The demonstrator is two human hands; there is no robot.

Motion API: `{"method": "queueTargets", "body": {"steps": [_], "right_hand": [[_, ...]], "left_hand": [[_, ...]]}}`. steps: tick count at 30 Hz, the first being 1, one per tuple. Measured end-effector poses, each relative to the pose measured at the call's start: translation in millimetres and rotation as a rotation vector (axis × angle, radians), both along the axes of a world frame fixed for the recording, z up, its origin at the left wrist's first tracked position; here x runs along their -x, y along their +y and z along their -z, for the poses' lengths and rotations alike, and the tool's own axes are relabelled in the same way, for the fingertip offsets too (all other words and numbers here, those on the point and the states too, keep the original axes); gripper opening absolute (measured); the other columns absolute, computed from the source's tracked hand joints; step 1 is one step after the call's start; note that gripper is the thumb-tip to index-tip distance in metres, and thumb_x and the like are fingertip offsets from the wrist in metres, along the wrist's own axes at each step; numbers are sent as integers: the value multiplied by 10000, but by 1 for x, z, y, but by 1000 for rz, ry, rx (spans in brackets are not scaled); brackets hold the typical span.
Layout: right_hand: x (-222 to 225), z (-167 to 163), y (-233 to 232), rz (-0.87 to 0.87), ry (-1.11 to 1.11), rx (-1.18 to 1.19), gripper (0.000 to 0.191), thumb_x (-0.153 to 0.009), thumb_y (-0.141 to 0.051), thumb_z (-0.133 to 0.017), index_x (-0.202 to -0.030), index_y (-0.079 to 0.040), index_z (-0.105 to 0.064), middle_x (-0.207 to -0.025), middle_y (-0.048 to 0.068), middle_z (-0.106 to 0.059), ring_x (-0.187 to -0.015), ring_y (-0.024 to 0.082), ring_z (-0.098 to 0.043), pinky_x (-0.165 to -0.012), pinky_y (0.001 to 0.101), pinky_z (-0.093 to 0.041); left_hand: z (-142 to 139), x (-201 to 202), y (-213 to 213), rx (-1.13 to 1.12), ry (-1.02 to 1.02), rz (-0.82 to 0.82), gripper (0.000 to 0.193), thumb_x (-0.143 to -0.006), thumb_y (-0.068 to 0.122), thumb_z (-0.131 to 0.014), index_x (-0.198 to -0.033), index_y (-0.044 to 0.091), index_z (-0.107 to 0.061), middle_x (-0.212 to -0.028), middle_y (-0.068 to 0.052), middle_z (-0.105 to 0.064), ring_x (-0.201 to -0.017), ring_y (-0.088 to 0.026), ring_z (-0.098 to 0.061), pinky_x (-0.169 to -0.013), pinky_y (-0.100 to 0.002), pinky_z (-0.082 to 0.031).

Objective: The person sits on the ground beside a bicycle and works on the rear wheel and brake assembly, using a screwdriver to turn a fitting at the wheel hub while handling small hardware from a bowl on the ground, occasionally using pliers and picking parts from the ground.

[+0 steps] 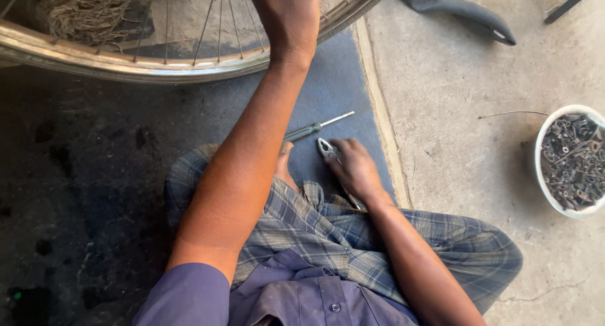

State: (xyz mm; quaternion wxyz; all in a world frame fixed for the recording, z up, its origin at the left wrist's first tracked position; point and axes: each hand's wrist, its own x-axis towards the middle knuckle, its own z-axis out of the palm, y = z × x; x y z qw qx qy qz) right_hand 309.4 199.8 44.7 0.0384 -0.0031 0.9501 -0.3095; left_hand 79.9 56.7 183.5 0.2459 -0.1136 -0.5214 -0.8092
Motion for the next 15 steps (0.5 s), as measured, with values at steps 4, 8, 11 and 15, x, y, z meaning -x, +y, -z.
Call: {"method": "queueTargets", "body": {"steps": [4,8,11,15], "right_hand": [[25,-16,-34,-332,270,-145,525,-813,-106,-689,-1331,-77,-610,-1347,244,-600,-1022,430,-632,-927,458,-528],[62,-24,-56,-465,300,-195,535,-788,-77,-658,-1321,-88,-617,-1239,195,-628,-1021,405,-642,-885,470,-536],[83,-23,-62,-477,251,-190,353,-848,-94,-645,-1200,-110,-663,-1154,177,-657,-1016,404,-641,-853,479,-538],[99,-35,-50,-291,176,-179,175,-921,-83,-628,-1093,-109,-649,-1075,179,-670,-1006,388,-666,-874,481,-557]], "left_hand": [[-17,-8,-4,40,-119,5,303,-947,289,-734,-761,84,-611,-611,46,-580,-546,-53,-540,-503,-261,-431],[-48,-8,-11,50,-222,-21,254,-923,289,-776,-825,86,-660,-646,58,-600,-556,-23,-520,-492,-245,-421],[-63,-11,-13,-22,-268,14,178,-898,220,-783,-864,72,-689,-647,61,-602,-532,-25,-499,-471,-240,-402],[-67,-12,-14,-62,-190,14,193,-902,226,-804,-877,67,-697,-660,62,-618,-560,-15,-513,-488,-225,-411]]}}
